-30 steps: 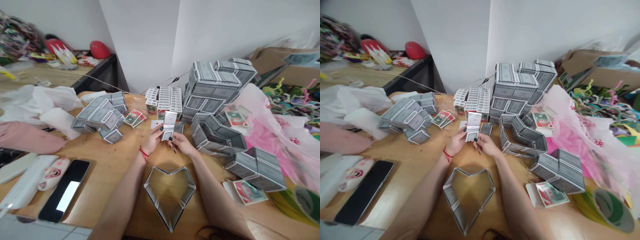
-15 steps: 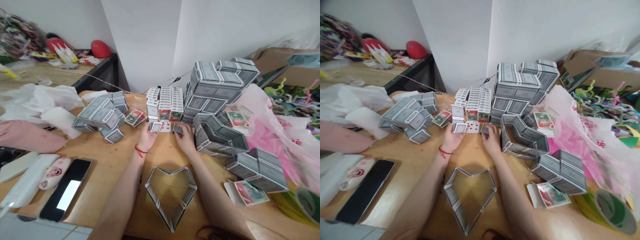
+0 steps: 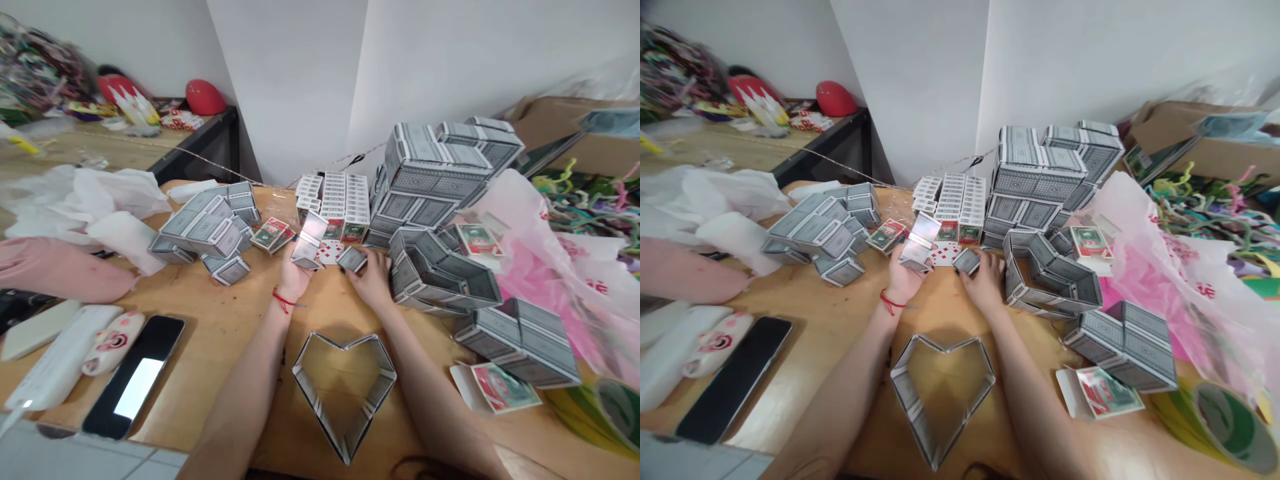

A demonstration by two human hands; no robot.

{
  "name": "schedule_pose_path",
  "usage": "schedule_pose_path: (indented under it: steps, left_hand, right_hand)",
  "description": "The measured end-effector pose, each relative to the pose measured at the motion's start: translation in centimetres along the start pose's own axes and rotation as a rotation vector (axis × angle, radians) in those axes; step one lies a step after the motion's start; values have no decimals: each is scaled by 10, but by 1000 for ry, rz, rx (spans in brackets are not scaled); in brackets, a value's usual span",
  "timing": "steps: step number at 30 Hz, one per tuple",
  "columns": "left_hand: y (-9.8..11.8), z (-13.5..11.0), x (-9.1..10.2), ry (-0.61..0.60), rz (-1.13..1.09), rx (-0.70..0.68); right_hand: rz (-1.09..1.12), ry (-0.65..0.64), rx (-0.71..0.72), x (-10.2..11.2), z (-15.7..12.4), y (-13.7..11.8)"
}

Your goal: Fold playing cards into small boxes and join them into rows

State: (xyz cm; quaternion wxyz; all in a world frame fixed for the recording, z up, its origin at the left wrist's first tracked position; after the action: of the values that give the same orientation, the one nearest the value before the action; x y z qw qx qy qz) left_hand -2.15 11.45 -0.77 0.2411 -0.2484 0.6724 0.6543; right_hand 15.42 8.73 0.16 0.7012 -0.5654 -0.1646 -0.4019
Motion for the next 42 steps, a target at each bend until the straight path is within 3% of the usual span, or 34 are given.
schedule_pose_path:
  steps: [3, 7, 11, 20, 29, 36, 42]
  left_hand:
    - [0, 0, 0, -21, 40, -19]
    - [-3, 3, 4, -16, 78, -55]
    - [-1, 5, 8, 2, 193, -142]
    - [13, -1, 9, 62, 373, -278]
    - [21, -10, 0, 13, 464, -388]
    - [25, -11, 1, 6, 463, -437]
    - [26, -12, -1, -4, 445, -436]
  right_hand:
    - [194, -13, -36, 0, 1, 2]
    - [618, -195, -157, -15, 2, 2]
    - [798, -249, -235, -19, 2, 0]
    - [766, -223, -259, -19, 0, -1]
    - [797, -175, -301, -17, -1, 5]
    - [577, -107, -46, 0, -9, -16]
    - [524, 2, -33, 14, -9, -19]
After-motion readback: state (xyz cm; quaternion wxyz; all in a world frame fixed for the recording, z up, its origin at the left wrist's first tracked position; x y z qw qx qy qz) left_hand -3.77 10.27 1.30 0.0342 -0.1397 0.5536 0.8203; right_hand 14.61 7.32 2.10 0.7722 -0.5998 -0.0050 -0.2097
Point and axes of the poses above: each hand's wrist, its own z-axis towards the middle knuckle, its own x-axis out of the back of the hand, y = z × x, the point moved 9 cm from there along z, towards the middle knuckle, and after that the axes turned 10 degrees about -x, right-handed, at the moved point
